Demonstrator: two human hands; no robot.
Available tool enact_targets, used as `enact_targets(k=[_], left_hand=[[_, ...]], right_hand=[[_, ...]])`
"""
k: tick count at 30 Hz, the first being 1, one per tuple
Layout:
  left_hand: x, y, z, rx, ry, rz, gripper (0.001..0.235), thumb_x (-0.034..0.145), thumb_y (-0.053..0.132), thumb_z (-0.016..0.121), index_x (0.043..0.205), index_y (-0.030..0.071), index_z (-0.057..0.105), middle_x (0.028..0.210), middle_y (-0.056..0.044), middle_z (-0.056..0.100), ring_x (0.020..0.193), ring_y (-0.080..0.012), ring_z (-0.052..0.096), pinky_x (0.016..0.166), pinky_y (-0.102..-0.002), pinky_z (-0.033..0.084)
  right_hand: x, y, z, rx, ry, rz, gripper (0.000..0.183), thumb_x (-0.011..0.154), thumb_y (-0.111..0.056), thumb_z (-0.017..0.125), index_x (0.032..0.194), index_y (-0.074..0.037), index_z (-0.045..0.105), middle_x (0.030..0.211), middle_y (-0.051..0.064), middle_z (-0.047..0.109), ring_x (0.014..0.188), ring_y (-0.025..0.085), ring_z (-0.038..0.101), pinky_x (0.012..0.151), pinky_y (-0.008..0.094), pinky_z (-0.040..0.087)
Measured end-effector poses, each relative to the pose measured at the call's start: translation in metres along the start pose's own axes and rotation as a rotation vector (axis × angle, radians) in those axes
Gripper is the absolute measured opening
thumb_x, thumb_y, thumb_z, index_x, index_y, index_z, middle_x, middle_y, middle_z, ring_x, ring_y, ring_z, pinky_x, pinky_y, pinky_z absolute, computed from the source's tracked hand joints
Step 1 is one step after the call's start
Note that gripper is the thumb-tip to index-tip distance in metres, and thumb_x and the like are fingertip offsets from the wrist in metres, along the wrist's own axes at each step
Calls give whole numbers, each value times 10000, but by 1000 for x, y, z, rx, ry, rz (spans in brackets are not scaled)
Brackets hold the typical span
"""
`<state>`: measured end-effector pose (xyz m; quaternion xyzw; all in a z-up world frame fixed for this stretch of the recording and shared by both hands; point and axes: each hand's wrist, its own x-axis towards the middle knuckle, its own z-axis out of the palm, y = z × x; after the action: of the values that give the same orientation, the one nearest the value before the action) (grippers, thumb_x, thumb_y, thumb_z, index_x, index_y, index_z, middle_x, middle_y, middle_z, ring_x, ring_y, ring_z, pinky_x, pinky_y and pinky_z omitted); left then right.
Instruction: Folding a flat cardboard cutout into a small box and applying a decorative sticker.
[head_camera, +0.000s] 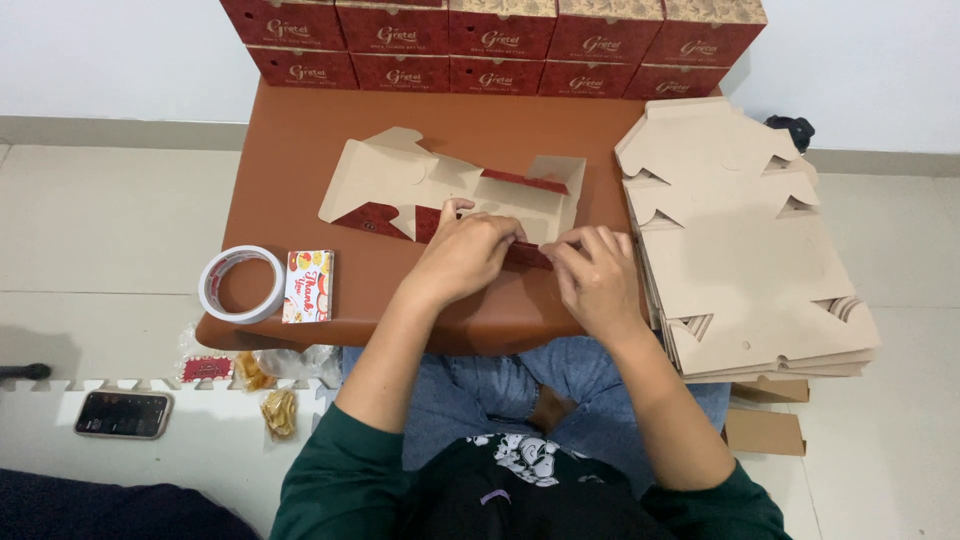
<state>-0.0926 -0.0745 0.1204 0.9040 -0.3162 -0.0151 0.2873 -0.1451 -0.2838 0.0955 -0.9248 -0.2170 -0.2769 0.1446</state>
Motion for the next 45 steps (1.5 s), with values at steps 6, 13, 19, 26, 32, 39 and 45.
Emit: enact_targets(k=[6, 13, 19, 26, 32, 39, 45], left_hand=[[-7, 6, 23, 186, 89, 165, 259, 963, 85, 522, 1109, 189, 709, 966, -3, 716, 1026, -192, 653, 1157, -605, 142], [-37, 17, 18, 222, 164, 214, 217, 973, 93, 522, 974, 204, 709, 934, 20, 686, 1016, -141, 617, 1158, -591, 174], [-60, 2, -13, 359, 242, 85, 169, 903, 70, 606, 866, 204, 701, 1100, 16, 665, 1215, -175, 542, 1148, -581, 232], [-77, 2, -21, 225, 375, 28, 247, 880, 186, 643, 1118, 202, 706, 1227, -30, 605, 1237, -252, 523, 1104, -533, 292], [-104, 16, 1, 213, 354, 56, 125, 835, 252, 789, 922, 178, 740, 1053, 0, 685, 1139, -210, 583, 1109, -588, 235], [-118, 11, 14, 227, 525, -112, 72, 893, 238, 768, 860, 192, 724, 779, 37, 653, 916, -158, 626, 1107, -542, 248], [-115, 5, 32, 220, 718, -185, 109, 851, 222, 795, 785, 186, 717, 706, 39, 612, 794, -173, 625, 1063, -554, 288]], right_hand=[[13, 26, -10, -84, -201, 159, 516, 826, 102, 530, 1237, -178, 667, 1340, 101, 515, 1125, 327, 559, 820, 407, 437], [7, 30, -45, -197, -220, 218, 387, 916, 31, 581, 1256, -118, 691, 1520, 244, 424, 1292, 443, 504, 899, 490, 465], [-17, 20, -62, 4, -220, 219, 178, 879, 60, 639, 932, -81, 733, 1394, 190, 531, 1253, 418, 569, 967, 444, 485], [-19, -19, -26, 237, -300, 17, 23, 915, -178, 715, 918, -190, 735, 911, 0, 681, 897, 232, 680, 819, 359, 532], [25, -42, -20, 635, -334, 19, 138, 990, -203, 626, 1038, -123, 726, 1024, 107, 724, 929, 345, 714, 795, 440, 569], [72, -29, 0, 412, -611, 0, 305, 949, -173, 631, 1231, -56, 638, 1153, 184, 674, 815, 411, 710, 702, 546, 570], [63, -16, 4, 487, -661, 104, 80, 906, -160, 658, 934, -93, 692, 858, 106, 716, 570, 262, 712, 581, 380, 556]])
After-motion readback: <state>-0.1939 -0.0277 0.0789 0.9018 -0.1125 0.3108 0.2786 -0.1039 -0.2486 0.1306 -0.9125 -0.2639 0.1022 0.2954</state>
